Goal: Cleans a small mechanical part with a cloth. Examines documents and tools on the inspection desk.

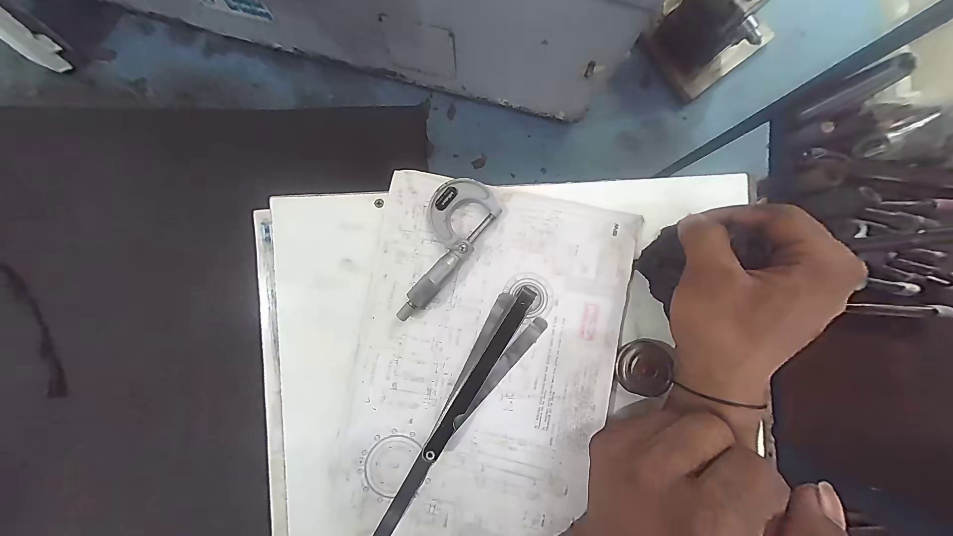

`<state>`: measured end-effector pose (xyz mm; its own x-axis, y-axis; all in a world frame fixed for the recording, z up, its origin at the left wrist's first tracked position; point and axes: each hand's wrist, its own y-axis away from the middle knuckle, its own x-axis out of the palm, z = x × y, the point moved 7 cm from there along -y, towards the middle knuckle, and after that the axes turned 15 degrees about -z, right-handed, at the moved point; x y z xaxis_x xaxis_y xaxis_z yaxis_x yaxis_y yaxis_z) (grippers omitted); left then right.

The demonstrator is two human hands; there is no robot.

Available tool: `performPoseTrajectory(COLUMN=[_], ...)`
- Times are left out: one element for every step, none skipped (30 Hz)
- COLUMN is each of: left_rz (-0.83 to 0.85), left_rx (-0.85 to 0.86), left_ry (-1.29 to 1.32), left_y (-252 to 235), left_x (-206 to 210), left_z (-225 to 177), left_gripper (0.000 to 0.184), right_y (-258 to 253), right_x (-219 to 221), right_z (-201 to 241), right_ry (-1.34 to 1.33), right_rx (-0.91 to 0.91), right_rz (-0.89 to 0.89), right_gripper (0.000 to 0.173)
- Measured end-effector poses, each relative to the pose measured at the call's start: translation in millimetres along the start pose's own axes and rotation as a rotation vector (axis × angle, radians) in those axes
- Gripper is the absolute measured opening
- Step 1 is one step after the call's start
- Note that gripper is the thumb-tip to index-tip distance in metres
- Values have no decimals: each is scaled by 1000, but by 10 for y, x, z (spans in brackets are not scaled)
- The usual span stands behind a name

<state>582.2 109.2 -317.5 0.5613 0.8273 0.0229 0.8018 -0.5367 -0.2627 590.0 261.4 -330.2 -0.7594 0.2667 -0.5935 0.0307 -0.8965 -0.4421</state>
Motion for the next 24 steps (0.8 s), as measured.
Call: performPoseTrajectory(left_rz=[-2,-1,-1,-1,-2,-4,-2,0,4,6,7,9,10,11,10,7,6,6,7,10,13,14,15,13], left_rx=[7,10,11,13,13,14,12,12,8,5,4,2,0,-4,-7,-10,-12,-15,-18,-22,-24,-26,-28,-29], left_ry=[0,1,2,1,-3,-6,-7,-8,-9,-9,-10,-11,-9,-6,-3,-1,1,0,-1,-1,0,1,2,4], left_y=[1,2,3,3,3,2,2,1,2,-2,-5,-6,-5,-5,-6,-6,-6,-7,-10,-11,-12,-13,-11,-8], left_x=[0,2,2,2,1,1,1,0,-1,-1,0,0,0,0,-1,-1,-1,0,0,-1,-2,-5,-4,-3], left_z=[-3,-3,-2,-1,-2,-3,-2,-1,-2,-3,-4,-3,-1,2,4,6,7,9,8,8,9,12,12,11], left_gripper=[35,35,35,35,35,36,35,35,35,36,36,36,36,36,36,36,36,36,36,36,36,36,36,36], right_y=[-1,-2,-3,-2,0,1,0,-1,-2,-2,-2,-2,-3,-3,-2,-1,2,5,2,0,2,7,11,19], right_x=[1,0,3,5,7,7,6,7,3,2,0,-3,-5,-5,-3,-2,-2,-3,-2,1,6,9,5,-1], right_z=[-1,-3,-5,-6,-7,-6,-6,-5,-7,-8,-9,-6,-6,-7,-9,-10,-7,-1,-4,-6,-6,-7,-9,-9], right_ry=[-3,-7,-11,-16,-20,-24,-28,-30,-27,-20,-16,-13,-7,-3,-1,-1,-4,-12,-19,-23,-24,-24,-24,-19], right_rx=[-2,-6,-9,-8,-6,-4,-5,-11,-15,-14,-12,-14,-16,-14,-8,-2,4,5,0,-4,-5,1,9,21], right_rz=[-1,-2,-4,-4,-5,-7,-8,-9,-11,-13,-16,-17,-15,-11,-9,-6,-3,3,-6,-11,-10,-8,-3,11], right_gripper=[9,9,9,9,8,8,8,8,8,8,8,8,9,9,9,9,9,10,8,8,7,7,8,10])
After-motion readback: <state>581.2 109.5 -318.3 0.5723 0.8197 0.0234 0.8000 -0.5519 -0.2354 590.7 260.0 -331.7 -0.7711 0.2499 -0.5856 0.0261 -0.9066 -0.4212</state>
